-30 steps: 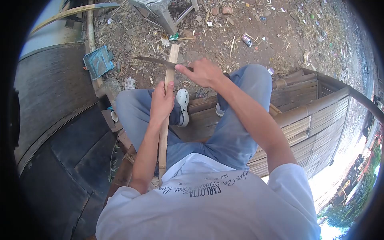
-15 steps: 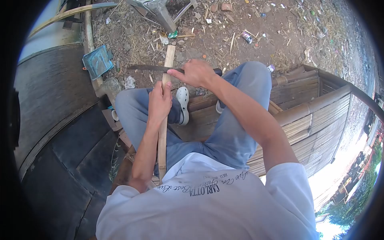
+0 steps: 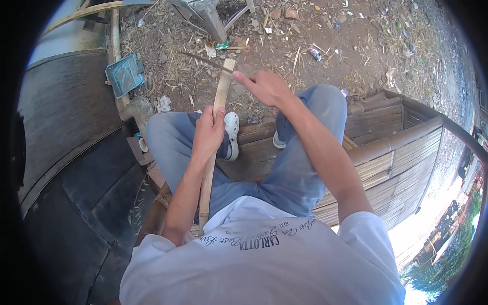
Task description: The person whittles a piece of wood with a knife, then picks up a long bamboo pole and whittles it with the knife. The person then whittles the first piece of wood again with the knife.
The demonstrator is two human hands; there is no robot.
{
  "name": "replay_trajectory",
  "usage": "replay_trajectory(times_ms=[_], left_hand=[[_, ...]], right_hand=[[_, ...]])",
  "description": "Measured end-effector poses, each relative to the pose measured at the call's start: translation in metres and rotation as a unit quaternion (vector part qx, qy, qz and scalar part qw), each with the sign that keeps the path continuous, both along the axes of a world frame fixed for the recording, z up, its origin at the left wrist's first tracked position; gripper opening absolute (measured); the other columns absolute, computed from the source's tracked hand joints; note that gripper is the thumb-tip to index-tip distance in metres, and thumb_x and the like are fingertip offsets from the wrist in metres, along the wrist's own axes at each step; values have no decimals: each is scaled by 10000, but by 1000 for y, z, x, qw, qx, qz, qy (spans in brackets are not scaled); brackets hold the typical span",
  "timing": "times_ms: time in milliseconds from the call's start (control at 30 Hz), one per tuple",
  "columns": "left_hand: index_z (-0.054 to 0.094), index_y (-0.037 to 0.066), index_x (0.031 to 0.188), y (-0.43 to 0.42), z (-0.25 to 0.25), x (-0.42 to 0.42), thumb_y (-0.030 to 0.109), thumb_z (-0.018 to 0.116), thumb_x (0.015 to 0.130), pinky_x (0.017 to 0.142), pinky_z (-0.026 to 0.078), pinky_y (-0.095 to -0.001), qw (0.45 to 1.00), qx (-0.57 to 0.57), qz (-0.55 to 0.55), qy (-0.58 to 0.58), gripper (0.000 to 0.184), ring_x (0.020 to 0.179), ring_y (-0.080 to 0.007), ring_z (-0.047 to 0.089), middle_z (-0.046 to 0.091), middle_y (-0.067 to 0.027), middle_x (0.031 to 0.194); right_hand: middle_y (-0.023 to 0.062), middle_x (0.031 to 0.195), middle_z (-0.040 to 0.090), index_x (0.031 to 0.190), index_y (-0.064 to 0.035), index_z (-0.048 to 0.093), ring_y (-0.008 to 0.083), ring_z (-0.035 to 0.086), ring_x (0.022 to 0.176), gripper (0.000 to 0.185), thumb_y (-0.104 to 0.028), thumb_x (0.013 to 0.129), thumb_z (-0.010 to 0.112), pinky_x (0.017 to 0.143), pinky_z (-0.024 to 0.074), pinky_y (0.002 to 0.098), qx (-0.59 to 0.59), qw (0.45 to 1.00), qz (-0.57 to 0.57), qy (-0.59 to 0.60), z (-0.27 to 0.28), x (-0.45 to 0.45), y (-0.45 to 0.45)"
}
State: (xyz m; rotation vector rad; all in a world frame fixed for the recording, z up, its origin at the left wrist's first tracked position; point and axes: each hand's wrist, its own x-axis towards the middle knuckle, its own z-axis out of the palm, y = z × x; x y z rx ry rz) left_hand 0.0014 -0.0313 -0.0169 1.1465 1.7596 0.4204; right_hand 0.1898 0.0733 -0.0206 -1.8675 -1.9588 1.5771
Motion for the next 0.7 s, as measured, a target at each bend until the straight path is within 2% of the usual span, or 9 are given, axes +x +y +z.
replay_trajectory(times_ms=[33, 67, 133, 167, 300, 400, 600, 667, 700], left_hand=[[503, -7, 859, 2, 5, 1, 262, 500, 998, 508, 415, -388, 1000, -15, 7, -10, 302, 541, -269, 558, 564, -145, 612], [500, -30, 876, 4, 8, 2, 251, 500, 989, 575, 422, -478, 999, -30, 14, -19, 303, 620, -429, 594, 586, -255, 671], [500, -30, 874, 3, 6, 1, 249, 503, 987, 578, 424, -483, 1000, -16, 11, -14, 301, 627, -438, 595, 590, -259, 676], [500, -31, 872, 2, 6, 1, 247, 506, 985, 581, 426, -489, 1000, -2, 9, -9, 300, 635, -446, 597, 594, -262, 681], [500, -34, 867, 3, 12, -1, 245, 505, 985, 585, 428, -498, 999, 20, -17, 20, 303, 650, -456, 600, 597, -268, 683], [499, -35, 868, 4, 7, -5, 245, 501, 987, 576, 430, -493, 1000, -22, -7, 0, 305, 643, -454, 600, 595, -267, 671], [500, -27, 865, 4, 0, -8, 250, 499, 992, 547, 428, -463, 1000, 7, -4, 20, 305, 591, -385, 620, 589, -237, 637], [494, -22, 855, -8, 12, -3, 255, 496, 995, 538, 429, -445, 999, -44, -11, -18, 310, 573, -338, 629, 588, -213, 622], [490, -16, 846, -1, 24, -2, 255, 497, 994, 534, 429, -431, 998, -59, -12, -21, 309, 564, -317, 620, 586, -197, 616]], right_hand=[[266, 740, 653, 758, 46, 704, 429, 647, 777, 897, -754, 881, 315, 777, 498, 497, 30, 996, 77, -19, 7, -4, -7], [266, 740, 653, 758, 46, 704, 429, 647, 777, 897, -754, 881, 315, 777, 498, 497, 30, 996, 77, -20, 7, -7, -12], [266, 725, 646, 759, 32, 710, 425, 651, 781, 874, -748, 881, 334, 761, 515, 487, 82, 986, 138, -39, -5, -11, -24], [275, 701, 631, 736, 8, 706, 448, 632, 760, 812, -707, 903, 359, 747, 506, 511, 72, 988, 136, -29, -11, -13, -25], [274, 715, 638, 735, 9, 706, 447, 637, 779, 812, -705, 905, 358, 750, 513, 503, 49, 986, 147, -59, -11, -20, -23], [274, 715, 639, 744, 9, 710, 445, 642, 788, 832, -719, 901, 340, 766, 519, 495, 59, 985, 154, -54, -14, -22, -21], [291, 730, 641, 767, 32, 710, 445, 652, 813, 893, -750, 890, 298, 791, 526, 483, 106, 986, 122, -46, -44, -19, -1], [286, 774, 664, 771, 58, 709, 436, 662, 852, 909, -740, 893, 290, 798, 521, 488, 32, 991, 67, -110, -48, 2, 21], [313, 837, 663, 820, 65, 714, 450, 652, 907, 925, -746, 890, 275, 842, 502, 501, 17, 991, 69, -113, -51, 3, 18]])
